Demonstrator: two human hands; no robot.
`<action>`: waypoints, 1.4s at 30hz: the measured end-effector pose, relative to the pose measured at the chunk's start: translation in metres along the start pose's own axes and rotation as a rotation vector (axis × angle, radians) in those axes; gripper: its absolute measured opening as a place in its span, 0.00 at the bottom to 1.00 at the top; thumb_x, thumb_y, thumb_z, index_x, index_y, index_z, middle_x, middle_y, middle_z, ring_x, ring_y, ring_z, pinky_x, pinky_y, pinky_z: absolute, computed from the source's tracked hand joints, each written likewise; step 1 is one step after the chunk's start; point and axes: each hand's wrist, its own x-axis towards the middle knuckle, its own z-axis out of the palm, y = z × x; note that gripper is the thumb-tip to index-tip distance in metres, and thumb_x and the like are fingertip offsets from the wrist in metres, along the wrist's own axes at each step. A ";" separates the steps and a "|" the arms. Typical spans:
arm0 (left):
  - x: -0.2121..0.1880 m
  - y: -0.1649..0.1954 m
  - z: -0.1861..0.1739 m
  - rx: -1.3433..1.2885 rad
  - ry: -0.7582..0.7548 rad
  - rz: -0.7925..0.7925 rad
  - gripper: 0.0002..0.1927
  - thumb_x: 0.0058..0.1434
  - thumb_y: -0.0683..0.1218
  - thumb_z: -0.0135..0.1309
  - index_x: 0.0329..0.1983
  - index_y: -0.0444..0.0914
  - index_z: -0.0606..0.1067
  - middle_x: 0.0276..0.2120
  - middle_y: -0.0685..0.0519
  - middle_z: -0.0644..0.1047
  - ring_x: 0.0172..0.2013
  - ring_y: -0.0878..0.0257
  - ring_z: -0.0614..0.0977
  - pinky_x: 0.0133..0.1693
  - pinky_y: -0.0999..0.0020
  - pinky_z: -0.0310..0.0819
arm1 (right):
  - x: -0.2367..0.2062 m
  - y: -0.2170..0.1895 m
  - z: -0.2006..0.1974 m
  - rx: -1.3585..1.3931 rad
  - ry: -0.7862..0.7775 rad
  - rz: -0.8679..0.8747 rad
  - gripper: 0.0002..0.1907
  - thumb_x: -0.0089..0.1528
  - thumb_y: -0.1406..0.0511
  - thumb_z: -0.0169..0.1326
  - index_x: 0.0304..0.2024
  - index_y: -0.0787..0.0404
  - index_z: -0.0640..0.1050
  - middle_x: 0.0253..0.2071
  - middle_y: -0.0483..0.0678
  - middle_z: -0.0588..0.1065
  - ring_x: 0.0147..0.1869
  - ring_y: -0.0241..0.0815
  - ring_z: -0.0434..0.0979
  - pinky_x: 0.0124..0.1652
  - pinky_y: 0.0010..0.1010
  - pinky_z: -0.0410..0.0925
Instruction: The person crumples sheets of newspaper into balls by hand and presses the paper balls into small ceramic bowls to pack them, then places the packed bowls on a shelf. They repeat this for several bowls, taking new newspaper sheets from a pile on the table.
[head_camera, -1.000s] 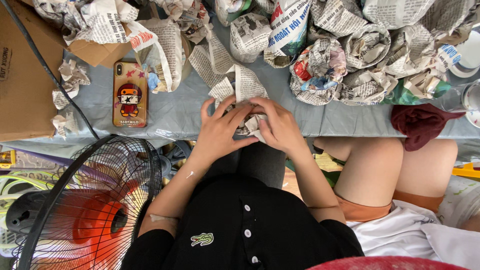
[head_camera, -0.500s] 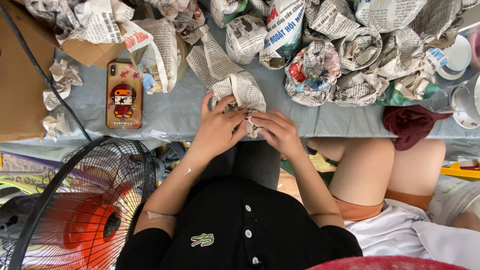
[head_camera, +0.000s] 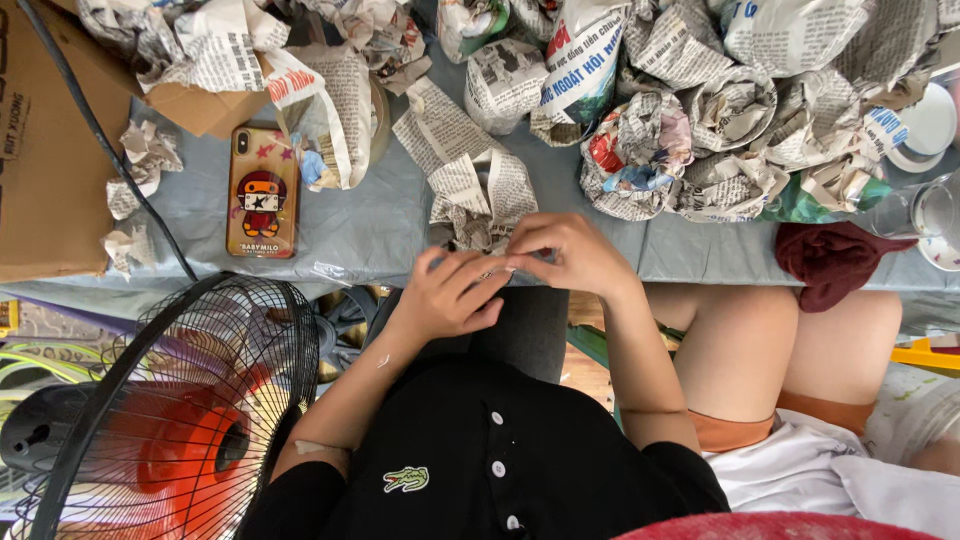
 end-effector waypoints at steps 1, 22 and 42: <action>-0.004 0.000 0.003 0.057 0.026 0.033 0.16 0.61 0.49 0.63 0.52 0.43 0.79 0.54 0.59 0.78 0.50 0.62 0.77 0.52 0.58 0.64 | 0.004 -0.002 -0.001 -0.032 -0.018 0.050 0.05 0.58 0.66 0.65 0.34 0.60 0.84 0.34 0.47 0.80 0.34 0.45 0.81 0.34 0.34 0.70; 0.030 -0.031 -0.048 -0.357 -0.333 -0.287 0.10 0.47 0.47 0.64 0.34 0.43 0.83 0.35 0.58 0.81 0.50 0.60 0.78 0.57 0.50 0.60 | -0.005 0.069 0.058 0.242 0.413 0.366 0.29 0.73 0.64 0.55 0.73 0.64 0.61 0.59 0.53 0.74 0.62 0.38 0.76 0.58 0.25 0.68; 0.028 -0.030 -0.044 -0.378 -0.255 -0.258 0.10 0.38 0.46 0.59 0.27 0.43 0.81 0.30 0.58 0.81 0.42 0.56 0.79 0.55 0.51 0.61 | 0.017 0.028 0.055 0.057 0.430 0.060 0.20 0.54 0.80 0.51 0.46 0.61 0.81 0.58 0.53 0.76 0.61 0.48 0.79 0.56 0.36 0.72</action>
